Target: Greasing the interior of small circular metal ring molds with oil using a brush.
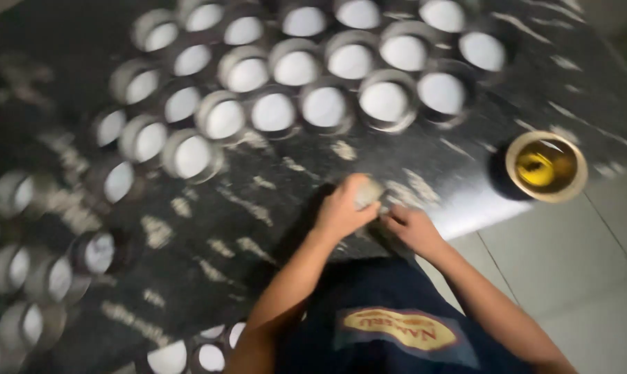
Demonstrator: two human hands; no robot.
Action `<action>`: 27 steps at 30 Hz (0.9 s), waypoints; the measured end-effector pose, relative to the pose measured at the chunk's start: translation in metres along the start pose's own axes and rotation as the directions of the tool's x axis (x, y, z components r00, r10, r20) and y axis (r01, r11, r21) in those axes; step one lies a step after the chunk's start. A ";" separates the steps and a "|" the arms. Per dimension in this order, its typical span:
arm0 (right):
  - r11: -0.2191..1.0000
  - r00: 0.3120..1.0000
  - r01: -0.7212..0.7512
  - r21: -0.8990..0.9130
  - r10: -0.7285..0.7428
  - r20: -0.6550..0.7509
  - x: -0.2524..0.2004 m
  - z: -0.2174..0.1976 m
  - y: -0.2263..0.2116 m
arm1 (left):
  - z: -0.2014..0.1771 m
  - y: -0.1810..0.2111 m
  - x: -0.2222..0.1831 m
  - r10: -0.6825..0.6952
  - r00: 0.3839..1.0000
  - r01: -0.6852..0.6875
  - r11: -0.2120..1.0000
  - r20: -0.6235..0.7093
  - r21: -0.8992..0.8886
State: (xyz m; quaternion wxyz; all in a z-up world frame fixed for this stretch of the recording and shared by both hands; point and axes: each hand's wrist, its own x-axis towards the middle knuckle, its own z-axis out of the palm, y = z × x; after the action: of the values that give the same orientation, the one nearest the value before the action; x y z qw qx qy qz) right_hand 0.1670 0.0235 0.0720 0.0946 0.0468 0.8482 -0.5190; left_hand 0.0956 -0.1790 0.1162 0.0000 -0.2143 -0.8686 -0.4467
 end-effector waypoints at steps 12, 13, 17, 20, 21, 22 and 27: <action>0.907 0.989 -0.128 0.402 0.148 -0.019 0.010 -0.017 -0.003 | -0.093 -0.164 -0.147 -0.156 0.757 0.378 0.896 -0.635 0.231; 0.911 0.990 -0.128 0.392 0.141 -0.004 0.014 -0.013 -0.014 | -0.109 -0.175 -0.161 -0.165 0.745 0.392 0.892 -0.647 0.224; 0.934 0.988 -0.145 0.327 0.154 -0.001 0.029 0.007 -0.047 | -0.181 -0.219 -0.218 -0.141 0.588 0.634 0.691 -0.796 0.346; 0.944 0.990 -0.140 0.300 0.141 0.021 0.043 0.025 -0.060 | -0.232 -0.254 -0.255 -0.197 0.513 0.757 0.563 -0.835 0.332; 0.944 0.990 -0.137 0.301 0.136 0.024 0.048 0.030 -0.064 | -0.249 -0.266 -0.265 -0.235 0.469 0.805 0.510 -0.851 0.303; 0.945 0.990 -0.138 0.295 0.135 0.031 0.050 0.036 -0.066 | -0.264 -0.274 -0.269 -0.240 0.462 0.811 0.505 -0.854 0.296; 0.971 0.983 -0.176 0.162 0.182 -0.022 0.048 0.057 -0.093 | -0.331 -0.328 -0.285 -0.381 0.460 0.879 0.323 -0.802 0.351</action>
State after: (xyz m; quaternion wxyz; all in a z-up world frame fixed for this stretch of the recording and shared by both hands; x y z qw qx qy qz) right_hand 0.1103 -0.0707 0.1173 0.1216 0.1400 0.7979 -0.5736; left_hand 0.1689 -0.7093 0.0064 0.1673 0.3398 -0.9241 -0.0511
